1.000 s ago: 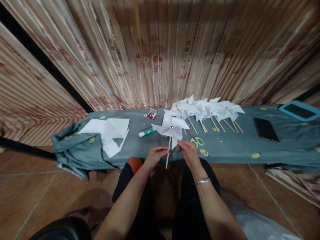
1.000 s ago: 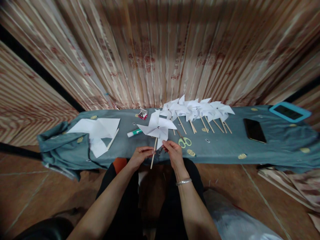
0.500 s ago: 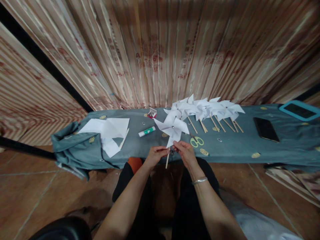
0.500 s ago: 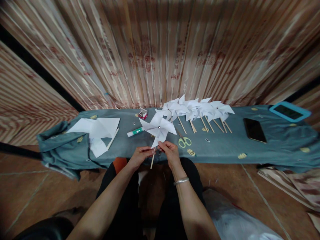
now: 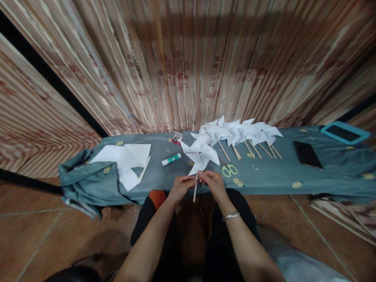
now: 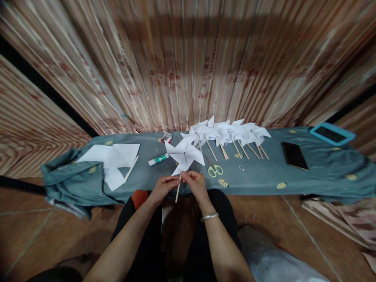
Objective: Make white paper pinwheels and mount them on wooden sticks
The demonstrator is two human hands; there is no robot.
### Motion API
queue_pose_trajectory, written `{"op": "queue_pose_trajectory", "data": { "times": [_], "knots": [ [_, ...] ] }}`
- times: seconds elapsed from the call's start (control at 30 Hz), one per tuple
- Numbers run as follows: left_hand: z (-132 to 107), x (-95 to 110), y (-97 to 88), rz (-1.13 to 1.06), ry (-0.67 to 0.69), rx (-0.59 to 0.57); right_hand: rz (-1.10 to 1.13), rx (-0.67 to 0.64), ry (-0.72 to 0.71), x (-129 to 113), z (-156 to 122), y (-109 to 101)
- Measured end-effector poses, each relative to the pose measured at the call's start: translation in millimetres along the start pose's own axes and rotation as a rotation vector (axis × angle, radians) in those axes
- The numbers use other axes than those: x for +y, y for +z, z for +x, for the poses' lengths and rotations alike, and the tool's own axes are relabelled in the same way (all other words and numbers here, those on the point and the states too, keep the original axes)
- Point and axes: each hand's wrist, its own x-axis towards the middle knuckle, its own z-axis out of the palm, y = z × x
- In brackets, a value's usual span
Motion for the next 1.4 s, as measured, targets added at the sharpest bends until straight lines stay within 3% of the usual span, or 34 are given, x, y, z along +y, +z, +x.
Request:
{"op": "queue_pose_trajectory", "data": {
  "times": [0.13, 0.37, 0.67, 0.83, 1.0, 1.2, 1.4],
  "knots": [
    [0.6, 0.6, -1.6, -0.027, 0.017, 0.017, -0.129, -0.058, -0.039, 4.9, -3.0, -1.7],
    [1.7, 3.6, -4.0, -0.100, 0.046, 0.161, -0.427, -0.146, -0.141, 12.8, -20.8, 2.9],
    [2.3, 2.6, 1.4, -0.256, 0.017, 0.164, -0.336, -0.085, -0.130, 15.4, -23.4, 10.1],
    [4.8, -1.9, 1.7, -0.221, 0.023, 0.166, -0.503, -0.005, -0.184, -0.5, -5.6, -1.8],
    [8.8, -5.9, 2.1, -0.185, 0.008, 0.174, -0.946, 0.066, -0.242, -29.3, 27.8, -15.2],
    [9.9, -8.9, 5.4, -0.132, 0.036, 0.172, -1.154, 0.062, -0.173, -42.5, 65.4, -21.5],
    [10.9, -12.2, 8.1, -0.121, 0.048, 0.166, -1.358, 0.048, -0.048, -38.0, 80.1, -22.2]
  ]
}}
